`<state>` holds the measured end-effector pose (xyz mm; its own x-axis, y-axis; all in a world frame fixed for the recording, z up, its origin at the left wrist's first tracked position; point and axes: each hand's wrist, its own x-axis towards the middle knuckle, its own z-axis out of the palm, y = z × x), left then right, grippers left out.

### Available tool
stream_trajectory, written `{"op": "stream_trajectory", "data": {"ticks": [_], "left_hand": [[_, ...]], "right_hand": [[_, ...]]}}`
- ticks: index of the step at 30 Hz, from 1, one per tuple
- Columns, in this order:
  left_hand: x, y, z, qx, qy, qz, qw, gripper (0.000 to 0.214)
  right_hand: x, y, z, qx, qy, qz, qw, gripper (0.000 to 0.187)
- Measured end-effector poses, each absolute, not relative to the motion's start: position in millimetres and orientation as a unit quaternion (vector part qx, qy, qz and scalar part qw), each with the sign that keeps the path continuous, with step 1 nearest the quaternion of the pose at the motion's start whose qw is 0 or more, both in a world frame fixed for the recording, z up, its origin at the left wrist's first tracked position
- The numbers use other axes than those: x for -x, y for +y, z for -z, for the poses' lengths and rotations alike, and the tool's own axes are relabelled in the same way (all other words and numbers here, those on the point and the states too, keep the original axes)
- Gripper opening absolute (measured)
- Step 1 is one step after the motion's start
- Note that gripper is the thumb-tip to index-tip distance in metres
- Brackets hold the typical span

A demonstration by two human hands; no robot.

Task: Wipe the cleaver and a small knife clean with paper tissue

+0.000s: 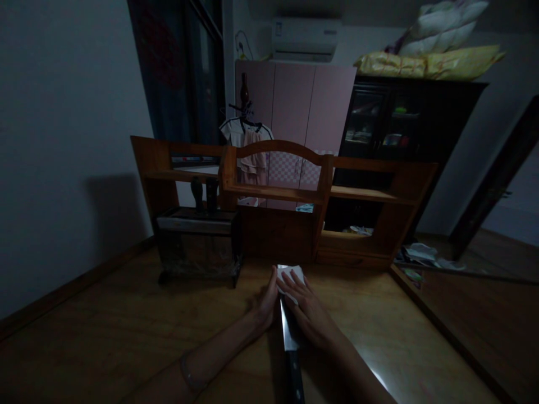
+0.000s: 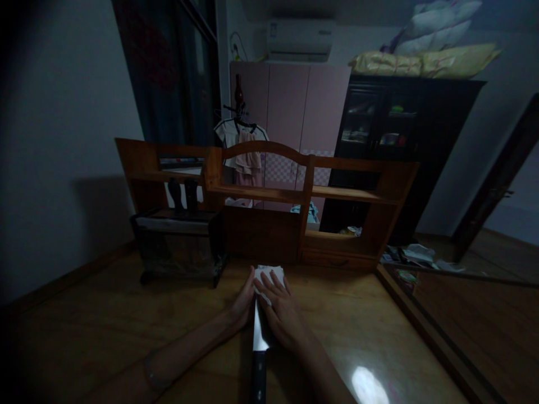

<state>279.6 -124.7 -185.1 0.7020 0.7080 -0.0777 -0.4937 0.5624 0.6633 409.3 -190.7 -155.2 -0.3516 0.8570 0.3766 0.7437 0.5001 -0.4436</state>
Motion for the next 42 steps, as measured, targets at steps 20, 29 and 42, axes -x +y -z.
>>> {"op": "stream_trajectory", "data": {"ticks": [20,29,42], "left_hand": [[-282,-127,178,-0.310,0.090,-0.368,0.872,0.070],[-283,-126,181,-0.333,0.081,-0.379,0.860,0.063],[-280,-121,193,-0.294,0.178,-0.404,0.848,0.059]], "right_hand": [[-430,-175,176,0.531,-0.781,-0.061,0.323,0.054],[-426,-177,180,0.575,-0.751,-0.028,0.324,0.057],[-408,-194,161,0.489,-0.816,-0.078,0.297,0.053]]}}
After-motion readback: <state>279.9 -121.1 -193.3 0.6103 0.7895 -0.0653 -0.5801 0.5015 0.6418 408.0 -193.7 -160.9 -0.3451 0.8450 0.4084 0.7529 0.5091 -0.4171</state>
